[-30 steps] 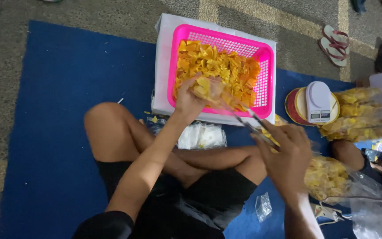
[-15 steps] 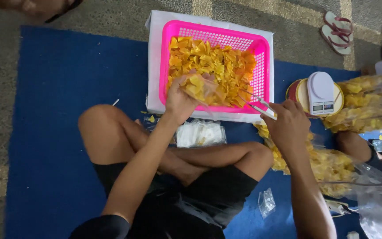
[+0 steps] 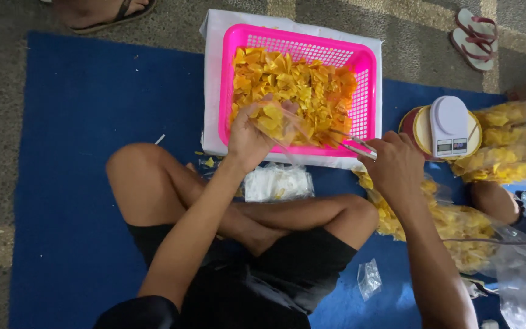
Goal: Packaging snacks into small plastic bags using hands and tongs
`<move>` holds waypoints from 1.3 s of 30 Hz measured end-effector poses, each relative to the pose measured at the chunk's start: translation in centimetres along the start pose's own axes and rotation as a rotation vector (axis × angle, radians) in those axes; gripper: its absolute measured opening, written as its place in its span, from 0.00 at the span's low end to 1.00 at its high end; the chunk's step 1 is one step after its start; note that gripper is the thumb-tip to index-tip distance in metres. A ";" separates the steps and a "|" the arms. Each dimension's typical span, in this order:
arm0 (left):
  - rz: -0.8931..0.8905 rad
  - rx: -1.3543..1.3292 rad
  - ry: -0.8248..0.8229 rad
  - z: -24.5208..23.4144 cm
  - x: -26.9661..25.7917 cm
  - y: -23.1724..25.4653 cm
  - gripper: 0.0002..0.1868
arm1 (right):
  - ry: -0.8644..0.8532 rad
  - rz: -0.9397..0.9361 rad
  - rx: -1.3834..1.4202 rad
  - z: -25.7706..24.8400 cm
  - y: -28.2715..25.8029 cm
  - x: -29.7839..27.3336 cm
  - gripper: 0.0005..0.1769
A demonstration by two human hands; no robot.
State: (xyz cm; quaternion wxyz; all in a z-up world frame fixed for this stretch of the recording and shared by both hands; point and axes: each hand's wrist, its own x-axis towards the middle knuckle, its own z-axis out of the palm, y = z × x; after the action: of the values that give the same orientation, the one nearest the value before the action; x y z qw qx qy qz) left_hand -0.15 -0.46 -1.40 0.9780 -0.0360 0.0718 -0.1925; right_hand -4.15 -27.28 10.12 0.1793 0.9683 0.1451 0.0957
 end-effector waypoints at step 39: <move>0.055 0.051 -0.058 -2.2 1.3 -0.5 0.20 | 0.208 -0.002 0.586 -9.6 -7.1 -2.2 0.14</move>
State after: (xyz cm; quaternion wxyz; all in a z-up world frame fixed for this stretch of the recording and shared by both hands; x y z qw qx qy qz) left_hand 0.49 -1.52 -3.71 0.9852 -0.0147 0.0394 -0.1662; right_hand -10.27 -18.50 16.00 -0.1231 0.9637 0.1851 0.1480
